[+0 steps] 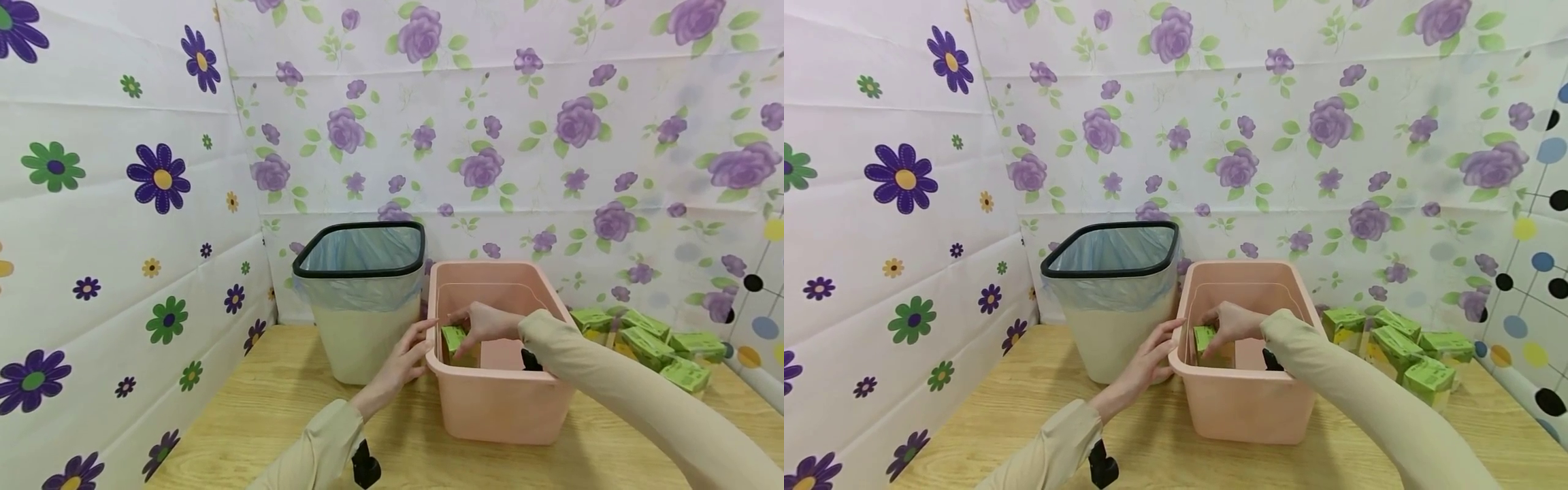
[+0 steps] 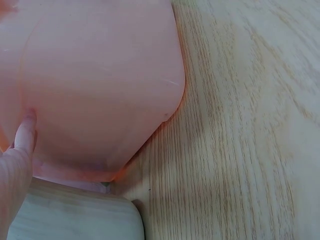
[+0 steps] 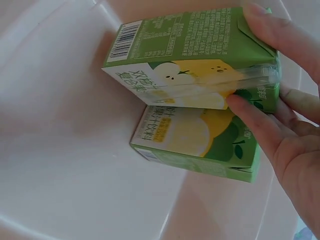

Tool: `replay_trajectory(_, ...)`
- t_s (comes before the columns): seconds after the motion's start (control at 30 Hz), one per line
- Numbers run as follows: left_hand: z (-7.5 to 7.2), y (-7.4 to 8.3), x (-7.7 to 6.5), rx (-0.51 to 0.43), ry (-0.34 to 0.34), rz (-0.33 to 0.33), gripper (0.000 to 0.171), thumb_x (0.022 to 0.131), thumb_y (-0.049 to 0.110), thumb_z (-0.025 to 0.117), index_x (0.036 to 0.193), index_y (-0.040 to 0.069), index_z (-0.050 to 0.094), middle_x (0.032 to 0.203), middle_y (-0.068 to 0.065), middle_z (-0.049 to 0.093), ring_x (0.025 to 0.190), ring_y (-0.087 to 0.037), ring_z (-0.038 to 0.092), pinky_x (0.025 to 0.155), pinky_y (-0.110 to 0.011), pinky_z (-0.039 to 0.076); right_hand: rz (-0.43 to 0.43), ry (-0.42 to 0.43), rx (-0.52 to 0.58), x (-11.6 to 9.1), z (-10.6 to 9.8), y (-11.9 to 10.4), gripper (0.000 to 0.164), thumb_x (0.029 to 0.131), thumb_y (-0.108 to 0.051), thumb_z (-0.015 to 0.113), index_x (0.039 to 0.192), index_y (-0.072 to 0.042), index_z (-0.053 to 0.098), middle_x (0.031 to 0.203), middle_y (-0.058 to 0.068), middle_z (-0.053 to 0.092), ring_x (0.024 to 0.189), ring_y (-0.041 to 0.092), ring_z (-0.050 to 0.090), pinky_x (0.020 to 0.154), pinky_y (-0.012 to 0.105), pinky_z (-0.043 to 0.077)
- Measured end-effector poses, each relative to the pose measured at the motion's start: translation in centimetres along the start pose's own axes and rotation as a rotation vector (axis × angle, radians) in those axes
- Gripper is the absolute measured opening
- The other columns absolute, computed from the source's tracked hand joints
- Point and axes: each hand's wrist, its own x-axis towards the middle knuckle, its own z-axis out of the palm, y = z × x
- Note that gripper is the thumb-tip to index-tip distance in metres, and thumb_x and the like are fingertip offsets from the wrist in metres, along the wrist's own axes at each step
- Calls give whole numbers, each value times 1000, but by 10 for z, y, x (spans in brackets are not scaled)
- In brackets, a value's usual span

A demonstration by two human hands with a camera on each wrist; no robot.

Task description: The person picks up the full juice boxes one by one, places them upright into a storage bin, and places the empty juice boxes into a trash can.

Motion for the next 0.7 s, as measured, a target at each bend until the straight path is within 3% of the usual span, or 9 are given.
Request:
replay_trajectory(0.27,1,0,0,-6,0,11,48,95,27,46,138,11,34,119,-22,36,112,-39,38,83,-46,40,32,-37,0,1,3,3,65,60,-24,85,113,3,58,87,0,60,76,18,53,67,27,45)
replay_trajectory(0.43,2,2,-1,-1,5,15,48,95,28,46,138,11,34,118,-22,36,106,-28,44,81,-41,42,25,-57,21,0,1,4,60,61,-20,85,110,3,58,87,1,59,75,17,52,65,27,44)
replay_trajectory(0.7,4,6,-3,5,33,5,43,96,23,44,137,12,37,114,-17,39,104,-25,45,79,-39,43,71,-90,88,-4,-3,-3,54,68,-17,81,112,3,57,101,6,58,88,21,54,75,30,46)
